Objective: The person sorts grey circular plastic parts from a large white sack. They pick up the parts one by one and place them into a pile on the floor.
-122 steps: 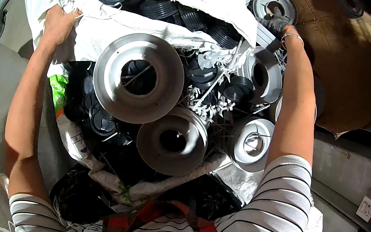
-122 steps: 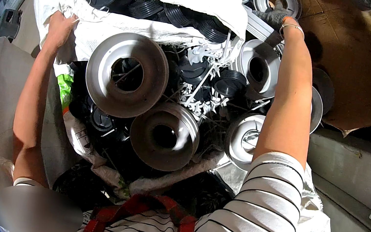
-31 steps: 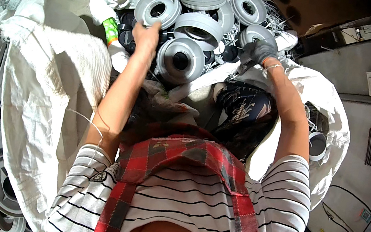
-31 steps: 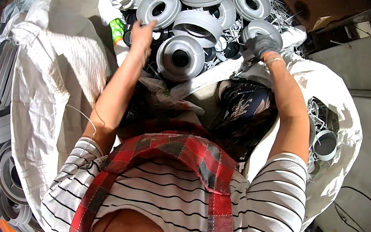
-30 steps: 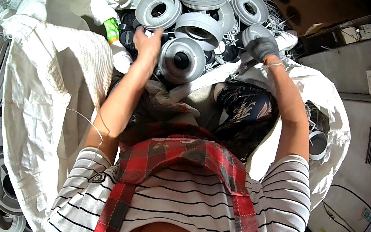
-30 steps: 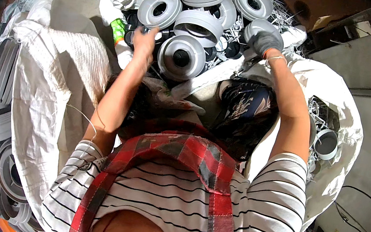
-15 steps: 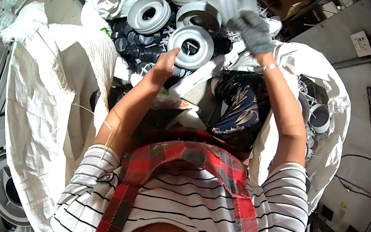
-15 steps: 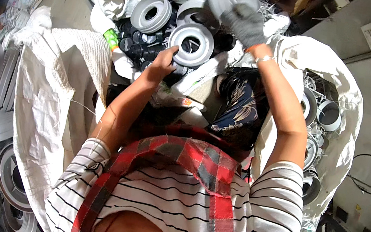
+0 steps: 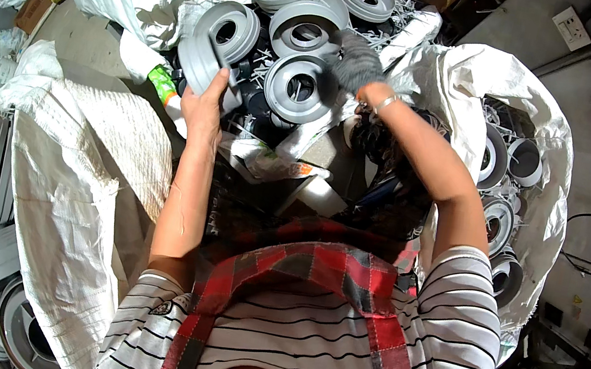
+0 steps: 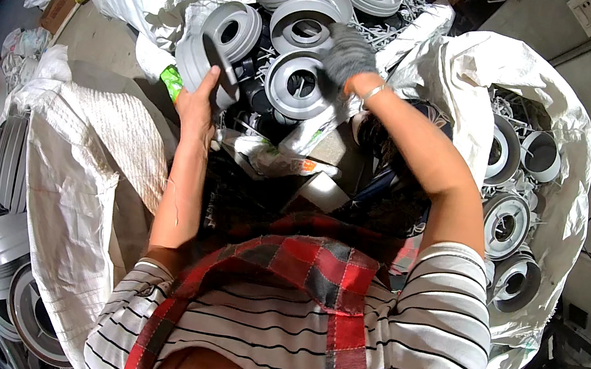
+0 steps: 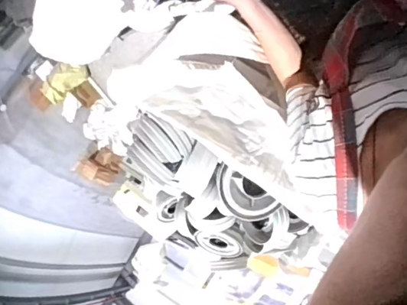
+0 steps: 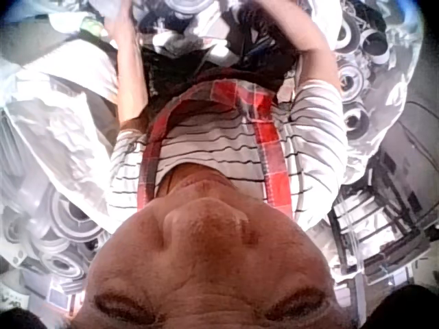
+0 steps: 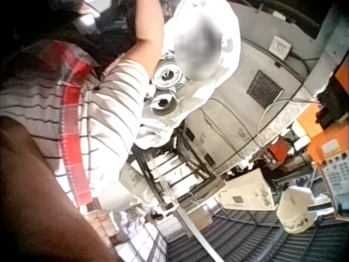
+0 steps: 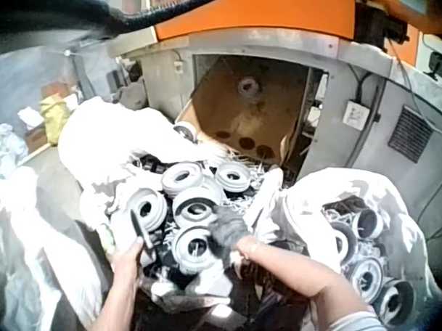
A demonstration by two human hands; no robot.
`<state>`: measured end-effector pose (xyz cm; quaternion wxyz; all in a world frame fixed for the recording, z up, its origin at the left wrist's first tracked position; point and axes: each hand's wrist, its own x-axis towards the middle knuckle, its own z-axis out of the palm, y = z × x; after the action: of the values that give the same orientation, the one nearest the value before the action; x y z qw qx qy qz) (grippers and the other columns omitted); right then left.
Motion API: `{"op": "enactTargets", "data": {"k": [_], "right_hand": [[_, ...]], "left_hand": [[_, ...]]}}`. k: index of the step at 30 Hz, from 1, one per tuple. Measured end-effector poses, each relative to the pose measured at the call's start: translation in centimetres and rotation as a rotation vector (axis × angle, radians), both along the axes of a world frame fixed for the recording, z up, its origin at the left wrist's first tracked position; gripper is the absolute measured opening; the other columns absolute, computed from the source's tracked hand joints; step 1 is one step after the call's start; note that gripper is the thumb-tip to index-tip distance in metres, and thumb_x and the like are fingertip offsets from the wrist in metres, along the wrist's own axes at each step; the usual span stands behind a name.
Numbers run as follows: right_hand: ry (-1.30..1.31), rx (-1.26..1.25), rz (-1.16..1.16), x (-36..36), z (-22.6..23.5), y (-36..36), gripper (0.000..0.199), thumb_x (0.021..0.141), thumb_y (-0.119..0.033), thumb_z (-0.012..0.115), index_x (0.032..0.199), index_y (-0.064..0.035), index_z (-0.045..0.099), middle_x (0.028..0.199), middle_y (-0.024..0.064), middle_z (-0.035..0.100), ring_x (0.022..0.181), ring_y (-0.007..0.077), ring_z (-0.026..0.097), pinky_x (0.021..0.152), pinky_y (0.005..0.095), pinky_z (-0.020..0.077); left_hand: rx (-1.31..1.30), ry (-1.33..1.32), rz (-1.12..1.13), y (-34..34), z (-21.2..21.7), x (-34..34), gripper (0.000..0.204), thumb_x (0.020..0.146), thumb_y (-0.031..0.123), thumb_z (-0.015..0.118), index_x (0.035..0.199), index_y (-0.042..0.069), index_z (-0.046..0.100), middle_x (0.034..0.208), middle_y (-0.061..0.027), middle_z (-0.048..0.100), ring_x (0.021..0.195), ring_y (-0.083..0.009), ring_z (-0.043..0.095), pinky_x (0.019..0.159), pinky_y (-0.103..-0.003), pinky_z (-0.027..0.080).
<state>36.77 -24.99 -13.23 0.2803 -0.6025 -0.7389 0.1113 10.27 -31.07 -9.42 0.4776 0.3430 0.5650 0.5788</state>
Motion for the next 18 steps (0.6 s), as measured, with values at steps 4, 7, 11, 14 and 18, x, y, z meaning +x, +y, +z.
{"op": "enactTargets", "data": {"k": [4, 7, 11, 14, 18], "right_hand": [[-0.185, -0.447, -0.302, 4.6, -9.5, 6.2, 0.043, 0.070, -0.040, 0.059, 0.097, -0.0077, 0.065, 0.098, 0.0175, 0.064, 0.093, 0.0314, 0.061, 0.082, 0.0400, 0.0472], [-0.482, -0.590, -0.036, 9.0, -15.4, 8.3, 0.034, 0.074, -0.035, 0.056, 0.094, -0.0090, 0.066, 0.095, 0.0160, 0.065, 0.084, 0.0332, 0.063, 0.074, 0.0390, 0.0491], [-0.245, -0.543, -0.465, 7.8, -13.1, 9.9, 0.035, 0.079, -0.039, 0.056, 0.094, -0.0096, 0.068, 0.101, 0.0118, 0.065, 0.089, 0.0306, 0.063, 0.080, 0.0379, 0.0478], [-0.548, -0.149, -0.354, 11.1, -8.5, 9.6, 0.029, 0.073, -0.035, 0.060, 0.095, -0.0168, 0.066, 0.094, 0.0137, 0.064, 0.085, 0.0337, 0.062, 0.072, 0.0421, 0.0495], [-0.348, -0.098, 0.146, 3.3, -0.5, 4.3, 0.023, 0.075, -0.024, 0.064, 0.096, -0.0152, 0.065, 0.089, 0.0125, 0.065, 0.081, 0.0312, 0.062, 0.070, 0.0389, 0.0498]], "left_hand": [[-0.285, -0.193, 0.138, -0.5, -4.4, -0.8, 0.044, 0.076, 0.020, 0.072, 0.107, -0.006, 0.055, 0.100, -0.0109, 0.059, 0.086, -0.0199, 0.057, 0.077, -0.033, 0.047], [-0.296, -0.376, 0.017, -1.1, -5.2, 1.1, 0.043, 0.076, 0.018, 0.073, 0.106, -0.007, 0.056, 0.098, -0.0118, 0.060, 0.083, -0.0201, 0.058, 0.074, -0.033, 0.048], [-0.239, -0.290, 0.075, -0.8, -6.3, 1.0, 0.029, 0.081, 0.017, 0.068, 0.098, -0.004, 0.057, 0.085, -0.0102, 0.062, 0.067, -0.0199, 0.060, 0.060, -0.033, 0.050], [-0.019, -0.300, 0.058, -0.9, -4.7, 1.4, 0.030, 0.083, 0.014, 0.065, 0.105, -0.002, 0.055, 0.096, -0.0082, 0.060, 0.083, -0.0186, 0.059, 0.073, -0.033, 0.049], [-0.238, -0.369, 0.164, -1.6, -5.2, -0.1, 0.033, 0.080, 0.017, 0.067, 0.107, 0.000, 0.055, 0.097, -0.0071, 0.060, 0.084, -0.0197, 0.059, 0.074, -0.035, 0.049]]}}
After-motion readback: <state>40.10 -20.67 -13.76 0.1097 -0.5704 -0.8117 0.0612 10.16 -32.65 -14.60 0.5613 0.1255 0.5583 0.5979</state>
